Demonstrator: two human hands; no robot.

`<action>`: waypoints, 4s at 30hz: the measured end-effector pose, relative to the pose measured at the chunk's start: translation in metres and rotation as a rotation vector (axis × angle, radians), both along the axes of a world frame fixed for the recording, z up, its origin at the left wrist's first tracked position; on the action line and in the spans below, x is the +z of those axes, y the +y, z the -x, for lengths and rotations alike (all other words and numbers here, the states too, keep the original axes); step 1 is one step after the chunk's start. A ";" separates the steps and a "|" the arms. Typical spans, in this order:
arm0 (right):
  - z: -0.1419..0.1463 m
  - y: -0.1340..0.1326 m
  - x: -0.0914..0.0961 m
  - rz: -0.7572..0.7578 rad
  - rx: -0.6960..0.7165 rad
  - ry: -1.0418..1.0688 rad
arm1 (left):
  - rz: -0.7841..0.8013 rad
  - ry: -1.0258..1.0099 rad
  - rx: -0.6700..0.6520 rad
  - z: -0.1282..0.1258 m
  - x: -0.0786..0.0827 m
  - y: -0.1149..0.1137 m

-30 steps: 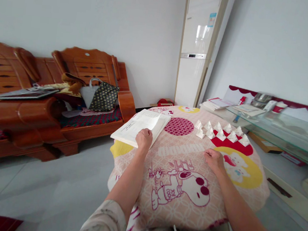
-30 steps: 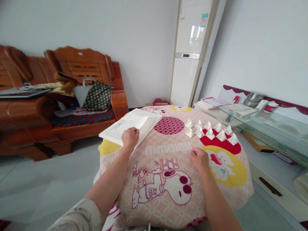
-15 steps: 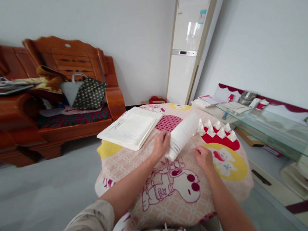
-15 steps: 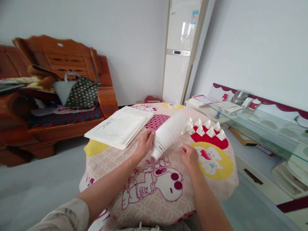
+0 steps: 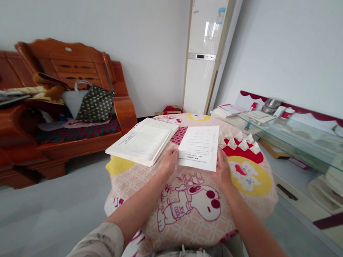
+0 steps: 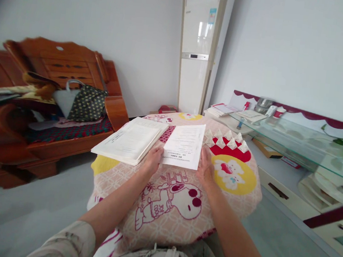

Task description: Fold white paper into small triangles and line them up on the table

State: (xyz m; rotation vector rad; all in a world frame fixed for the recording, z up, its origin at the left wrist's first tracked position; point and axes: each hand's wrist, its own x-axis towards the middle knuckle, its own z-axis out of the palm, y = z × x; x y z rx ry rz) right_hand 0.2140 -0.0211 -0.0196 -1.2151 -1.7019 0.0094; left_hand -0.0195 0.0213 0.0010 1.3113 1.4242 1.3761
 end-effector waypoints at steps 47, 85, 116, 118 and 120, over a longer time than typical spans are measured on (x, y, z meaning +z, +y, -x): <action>-0.049 0.062 0.028 0.215 -0.142 -0.058 | -0.030 0.561 -0.365 0.032 0.009 0.002; -0.036 0.099 0.073 0.422 -0.072 -0.201 | -0.147 0.631 -0.357 0.031 0.011 -0.006; -0.032 -0.047 0.029 0.424 0.440 -0.111 | -0.013 0.354 -0.741 0.034 0.017 -0.012; -0.030 -0.041 0.037 0.591 0.371 -0.021 | 0.075 0.236 -0.758 0.036 0.019 -0.013; -0.026 -0.030 0.043 0.694 0.288 0.071 | 0.142 0.087 -0.696 0.037 0.020 -0.013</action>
